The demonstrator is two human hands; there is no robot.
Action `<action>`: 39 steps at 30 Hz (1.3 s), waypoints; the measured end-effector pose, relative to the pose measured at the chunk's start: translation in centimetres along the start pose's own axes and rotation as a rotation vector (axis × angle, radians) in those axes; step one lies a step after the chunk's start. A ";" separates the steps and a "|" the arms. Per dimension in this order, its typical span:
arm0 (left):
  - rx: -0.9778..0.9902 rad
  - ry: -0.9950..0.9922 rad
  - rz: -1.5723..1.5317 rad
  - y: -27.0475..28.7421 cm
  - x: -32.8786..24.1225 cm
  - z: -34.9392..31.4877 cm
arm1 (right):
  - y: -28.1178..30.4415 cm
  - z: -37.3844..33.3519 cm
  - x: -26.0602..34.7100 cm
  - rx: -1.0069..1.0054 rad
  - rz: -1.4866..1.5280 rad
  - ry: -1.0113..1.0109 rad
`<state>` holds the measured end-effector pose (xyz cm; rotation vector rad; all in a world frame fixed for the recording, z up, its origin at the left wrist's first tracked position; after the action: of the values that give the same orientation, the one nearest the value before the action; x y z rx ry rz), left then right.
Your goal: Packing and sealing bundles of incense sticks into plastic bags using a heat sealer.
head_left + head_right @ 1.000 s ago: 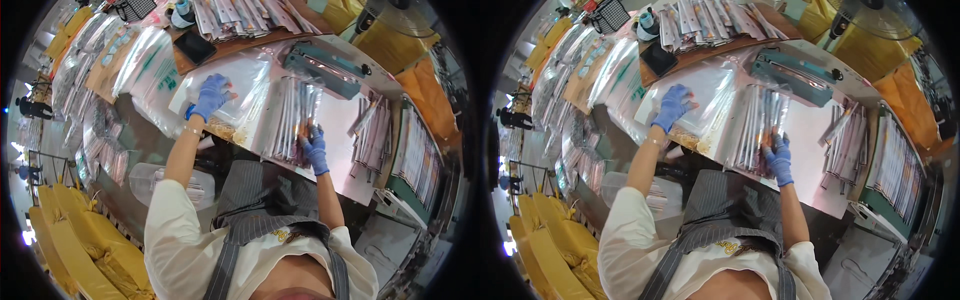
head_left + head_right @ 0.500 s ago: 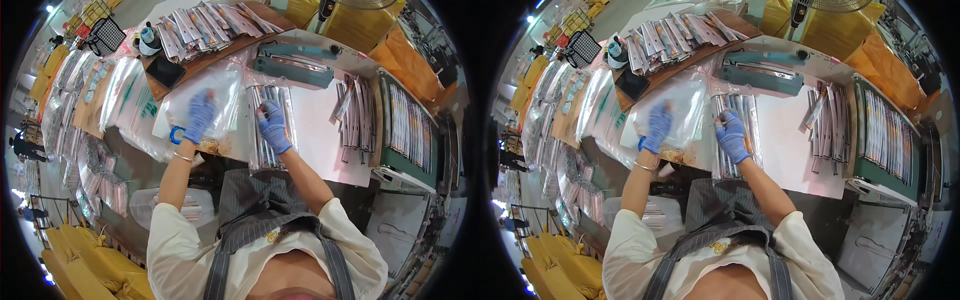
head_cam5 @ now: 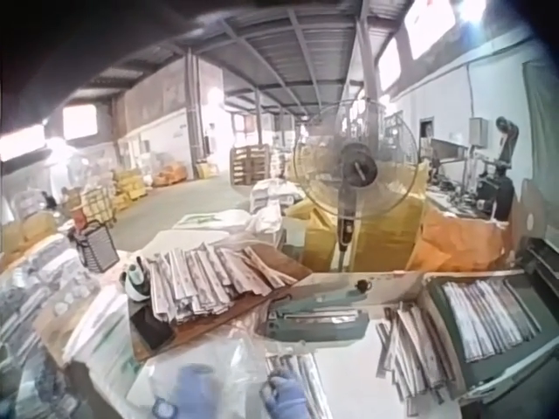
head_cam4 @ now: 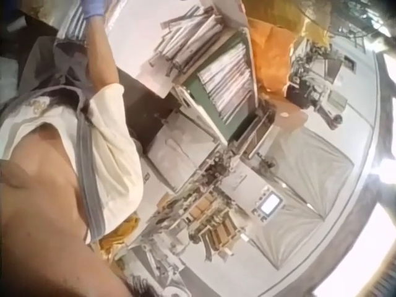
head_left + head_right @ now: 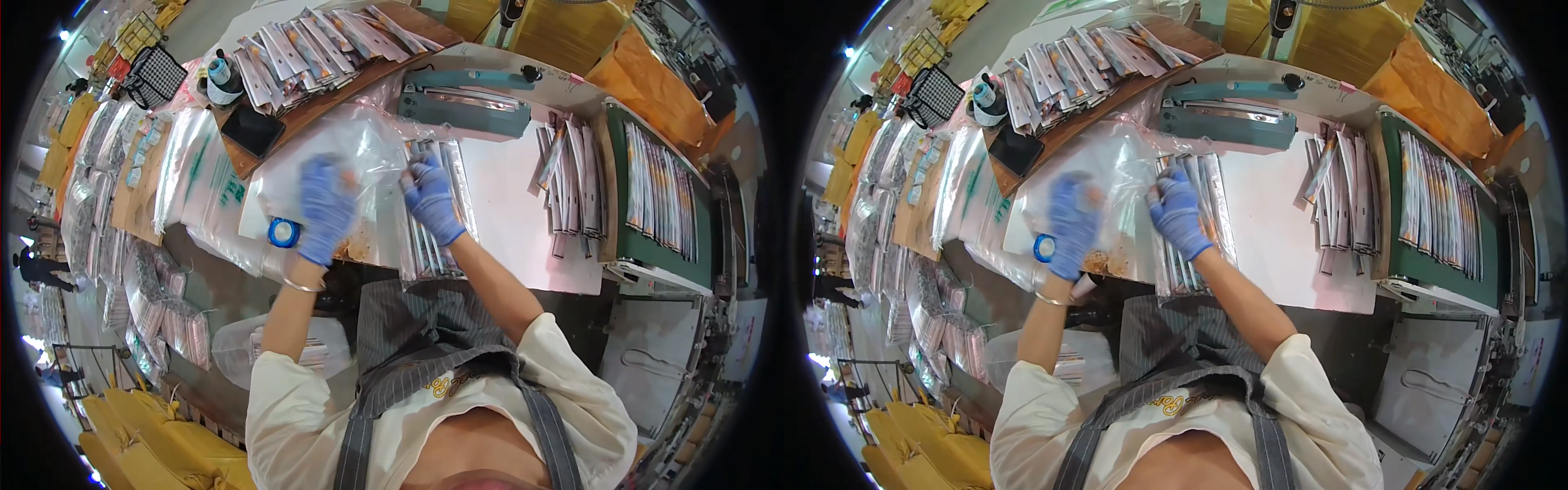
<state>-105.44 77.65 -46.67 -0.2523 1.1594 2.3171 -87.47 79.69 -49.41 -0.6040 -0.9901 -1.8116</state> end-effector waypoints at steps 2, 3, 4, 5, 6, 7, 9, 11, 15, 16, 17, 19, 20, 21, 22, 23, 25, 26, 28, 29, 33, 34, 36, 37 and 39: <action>0.087 -0.008 0.186 -1.9 -3.5 -0.3 | -1.0 -1.8 1.3 0.058 -0.004 0.013; 0.165 -0.020 0.384 -2.7 -3.9 -0.6 | -0.9 -2.6 1.7 0.068 -0.001 0.009; 0.166 0.154 0.455 -2.2 -1.6 0.3 | -0.6 -3.1 2.7 0.053 0.036 -0.034; 0.162 0.164 0.470 -0.9 0.5 0.4 | -0.4 -3.7 3.4 0.039 0.074 -0.078; 0.184 0.177 0.254 -0.2 2.2 0.6 | 0.2 -4.6 2.7 0.043 0.015 -0.022; 0.205 0.192 0.046 0.0 3.4 0.8 | 0.7 -5.0 2.6 0.043 0.020 -0.022; 0.190 0.236 -0.231 -0.8 1.7 -1.3 | 1.5 -4.9 3.3 0.060 -0.194 0.080; 0.288 0.066 -0.031 -0.9 -2.8 -2.4 | 1.2 -2.0 5.3 0.053 -0.260 0.124; 0.401 0.058 -0.103 -0.3 -4.1 -3.7 | 3.5 4.2 -4.9 -0.083 -0.302 -0.010; 0.430 0.063 -0.100 0.3 -3.3 -4.3 | 4.4 3.6 -7.4 0.075 -0.091 -0.085; 0.304 -0.077 -0.058 0.4 -2.8 -5.4 | 5.6 2.9 -9.3 0.223 0.127 -0.140; 0.353 -0.079 -0.227 0.1 -8.6 -3.9 | 12.6 0.4 -17.0 0.082 0.013 -0.570; 0.476 0.040 -0.332 -1.1 -10.8 -3.6 | 15.4 -0.8 -18.4 0.047 0.079 -0.670; 0.546 -0.021 -0.408 -2.8 -13.3 -2.9 | 18.1 -1.6 -19.2 0.007 0.146 -0.759; 0.528 -0.132 -0.484 -5.1 -14.8 -2.0 | 19.7 -1.1 -17.5 0.005 0.255 -0.663; 0.512 -0.242 -0.567 -7.8 -16.4 -1.3 | 21.9 -0.4 -15.4 0.007 0.353 -0.568; 0.434 -0.373 -0.612 -13.5 -20.2 0.9 | 31.2 2.4 -12.5 -0.063 -0.201 -0.159; 0.460 -0.314 -0.621 -17.1 -20.6 1.4 | 35.5 4.0 -11.8 -0.179 -0.252 -0.265; 0.489 -0.322 -0.580 -24.0 -24.6 3.0 | 49.3 2.3 -17.7 -0.534 -0.685 -0.554; 0.478 -0.348 -0.477 -26.4 -26.4 3.3 | 54.3 2.2 -17.4 -0.519 -1.208 -0.436; 0.584 -0.396 -0.375 -34.7 -29.0 -1.1 | 65.1 -3.3 -21.2 -0.599 -1.435 -0.939; 0.592 -0.427 -0.391 -34.6 -29.3 -1.8 | 64.3 -2.9 -22.5 -0.325 -1.445 -0.896; 0.737 -0.216 -0.617 -33.8 -28.4 -2.7 | 55.9 0.3 -21.6 -0.041 -1.421 -0.529; 0.706 -0.173 -0.852 -33.5 -30.2 -2.1 | 56.4 -1.0 -23.1 -0.220 -1.483 -0.480; 0.604 0.287 -1.123 -35.0 -26.6 -0.4 | 44.1 4.0 -17.9 0.022 -1.114 -0.251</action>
<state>-64.30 84.40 -60.60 -0.7753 1.3034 0.9376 -40.07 82.36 -44.56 -0.2492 -1.7218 -2.7029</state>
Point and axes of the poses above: each hand's wrist, its own z-axis towards the middle knuckle, its own y-axis out of the back of the hand, x = y × z, the point moved 5 cm from there along z, towards the middle knuckle, and after that the axes turned 2 degrees about y, right-handed, at the moved point
